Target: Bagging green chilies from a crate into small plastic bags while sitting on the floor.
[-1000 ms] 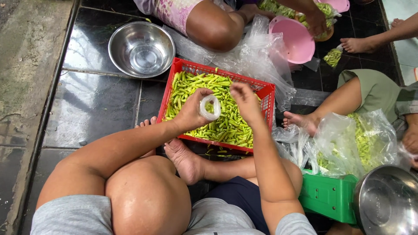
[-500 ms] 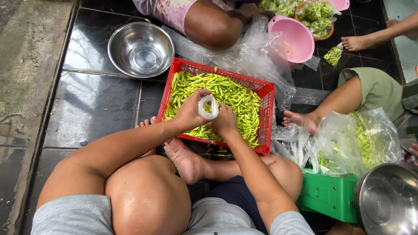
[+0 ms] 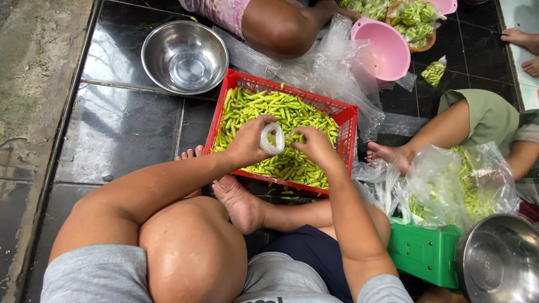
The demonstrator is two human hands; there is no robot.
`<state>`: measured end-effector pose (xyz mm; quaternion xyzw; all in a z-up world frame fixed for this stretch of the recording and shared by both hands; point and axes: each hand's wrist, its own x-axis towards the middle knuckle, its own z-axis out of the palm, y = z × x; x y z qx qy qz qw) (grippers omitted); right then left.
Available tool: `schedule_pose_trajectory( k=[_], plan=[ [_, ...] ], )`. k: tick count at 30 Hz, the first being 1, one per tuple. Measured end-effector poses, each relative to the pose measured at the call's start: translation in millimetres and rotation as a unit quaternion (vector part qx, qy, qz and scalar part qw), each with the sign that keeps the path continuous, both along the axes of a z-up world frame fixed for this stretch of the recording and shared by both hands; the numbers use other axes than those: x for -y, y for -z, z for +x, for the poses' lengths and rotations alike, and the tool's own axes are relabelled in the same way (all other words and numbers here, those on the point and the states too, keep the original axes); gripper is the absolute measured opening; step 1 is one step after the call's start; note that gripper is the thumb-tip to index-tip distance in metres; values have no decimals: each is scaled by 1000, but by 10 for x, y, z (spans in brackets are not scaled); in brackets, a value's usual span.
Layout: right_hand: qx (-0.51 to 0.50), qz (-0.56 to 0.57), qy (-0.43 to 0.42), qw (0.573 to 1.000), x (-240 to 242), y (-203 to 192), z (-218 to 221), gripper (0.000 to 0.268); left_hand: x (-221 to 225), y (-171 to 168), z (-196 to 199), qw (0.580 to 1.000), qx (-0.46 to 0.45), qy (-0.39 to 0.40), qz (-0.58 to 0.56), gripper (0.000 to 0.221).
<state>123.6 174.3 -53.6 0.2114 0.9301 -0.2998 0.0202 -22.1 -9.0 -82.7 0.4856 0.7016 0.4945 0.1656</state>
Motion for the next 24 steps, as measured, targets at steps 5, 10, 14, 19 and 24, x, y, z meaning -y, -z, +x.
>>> schedule_pose_trajectory(
  k=[5,10,14,19,24],
  plan=[
    [-101,-37,-10,994,42,-759,23,37,14,19,0,999,-10,5,-33,84],
    [-130,-38,-62,989,226,-905,-39,40,-35,-2,21,999,-5,6,-35,84],
    [-68,4,-119,991,233,-878,-120,42,-55,-56,29,1000,15,7,-8,82],
    [-74,-3,-134,988,301,-1048,-139,42,-68,-77,59,999,44,12,12,81],
    [-99,-75,-104,987,304,-1026,-211,42,-62,-161,106,995,90,13,38,82]
  ],
)
